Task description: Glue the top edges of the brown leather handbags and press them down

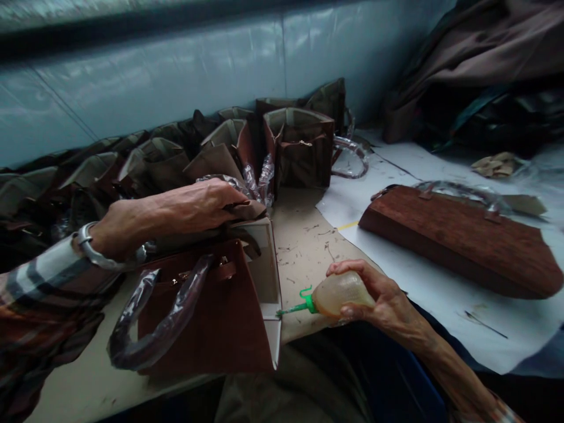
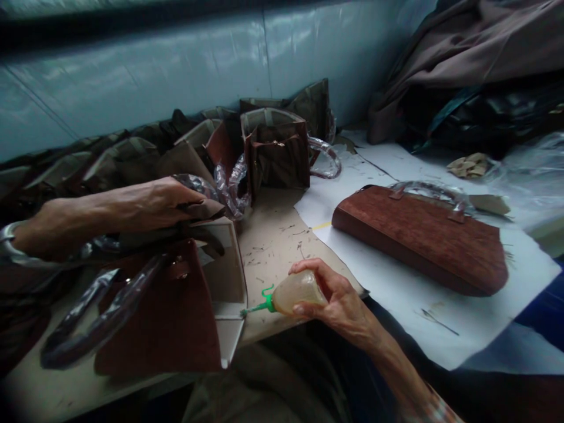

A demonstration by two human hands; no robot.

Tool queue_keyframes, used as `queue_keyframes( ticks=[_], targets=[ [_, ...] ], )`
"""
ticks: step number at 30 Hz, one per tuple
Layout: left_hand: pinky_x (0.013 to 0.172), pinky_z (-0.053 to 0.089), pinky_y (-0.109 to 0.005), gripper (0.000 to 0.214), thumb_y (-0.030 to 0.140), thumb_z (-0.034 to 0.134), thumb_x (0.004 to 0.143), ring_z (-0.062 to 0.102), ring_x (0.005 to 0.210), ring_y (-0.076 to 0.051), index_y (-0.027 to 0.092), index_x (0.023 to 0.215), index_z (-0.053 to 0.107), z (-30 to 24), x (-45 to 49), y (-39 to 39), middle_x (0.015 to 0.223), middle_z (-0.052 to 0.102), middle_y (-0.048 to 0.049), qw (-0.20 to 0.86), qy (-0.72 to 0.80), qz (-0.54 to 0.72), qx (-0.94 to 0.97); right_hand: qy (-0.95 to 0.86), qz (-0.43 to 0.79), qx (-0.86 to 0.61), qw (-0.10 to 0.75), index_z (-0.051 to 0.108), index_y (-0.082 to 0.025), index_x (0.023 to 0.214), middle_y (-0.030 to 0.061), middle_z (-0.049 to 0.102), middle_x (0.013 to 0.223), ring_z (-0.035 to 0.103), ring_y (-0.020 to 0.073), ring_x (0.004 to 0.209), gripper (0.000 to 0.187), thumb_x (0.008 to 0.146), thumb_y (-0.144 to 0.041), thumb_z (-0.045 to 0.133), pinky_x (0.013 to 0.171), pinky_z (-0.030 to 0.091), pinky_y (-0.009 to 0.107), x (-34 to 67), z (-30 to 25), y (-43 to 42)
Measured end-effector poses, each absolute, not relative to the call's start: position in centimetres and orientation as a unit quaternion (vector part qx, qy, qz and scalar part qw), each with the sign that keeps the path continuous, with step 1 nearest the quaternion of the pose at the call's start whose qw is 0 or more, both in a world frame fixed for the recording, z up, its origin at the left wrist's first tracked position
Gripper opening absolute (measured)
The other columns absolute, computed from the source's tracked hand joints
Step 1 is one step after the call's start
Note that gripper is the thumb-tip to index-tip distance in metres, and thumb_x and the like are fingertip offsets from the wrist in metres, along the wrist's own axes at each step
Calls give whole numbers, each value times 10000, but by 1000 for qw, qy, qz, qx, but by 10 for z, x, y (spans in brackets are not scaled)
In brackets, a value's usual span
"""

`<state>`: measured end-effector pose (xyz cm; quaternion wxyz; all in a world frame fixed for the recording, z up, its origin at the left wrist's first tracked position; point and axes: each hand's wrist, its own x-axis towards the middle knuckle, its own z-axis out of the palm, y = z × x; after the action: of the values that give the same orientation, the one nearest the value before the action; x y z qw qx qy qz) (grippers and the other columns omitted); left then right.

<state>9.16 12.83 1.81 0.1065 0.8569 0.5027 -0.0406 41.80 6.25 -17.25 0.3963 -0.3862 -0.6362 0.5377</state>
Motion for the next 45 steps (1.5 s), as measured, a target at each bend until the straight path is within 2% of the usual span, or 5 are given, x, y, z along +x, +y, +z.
queue_keyframes(
  ticks=[5,21,25,29,45],
  targets=[
    [685,400,-270,266,179,420,909,581,693,-154,174,895,686,15,92,104,807,670,-16,49,487,-59,870,-630,520,-389,425,685,-258,1098,50,708,1145,693,257,992,570,697,-590,916,804,582,324,414,-172,66],
    [716,454,-317,304,49,516,945,695,908,-253,208,1107,719,15,116,61,1029,695,-50,-97,580,-98,803,-644,541,-363,401,666,-254,1133,50,698,1102,692,240,932,589,705,-576,912,752,581,316,408,-177,65],
    [631,463,-295,172,159,587,962,691,838,-243,211,1049,726,12,115,53,929,690,-26,-158,539,-41,826,-643,539,-369,401,664,-254,1124,40,693,1062,686,239,919,581,708,-579,906,742,578,313,405,-181,70],
    [564,496,-301,290,159,384,1022,710,825,-247,176,1037,673,-3,111,33,961,708,-68,-239,460,49,854,-641,543,-369,397,664,-263,1120,26,694,1037,685,238,912,584,702,-588,910,738,573,310,406,-184,74],
    [712,545,-392,358,19,455,874,700,945,-314,111,1149,665,-24,108,4,1079,747,-128,-304,481,173,804,-655,553,-346,382,685,-274,1129,27,689,1112,671,237,980,549,701,-510,935,783,546,303,411,-172,60]
  ],
)
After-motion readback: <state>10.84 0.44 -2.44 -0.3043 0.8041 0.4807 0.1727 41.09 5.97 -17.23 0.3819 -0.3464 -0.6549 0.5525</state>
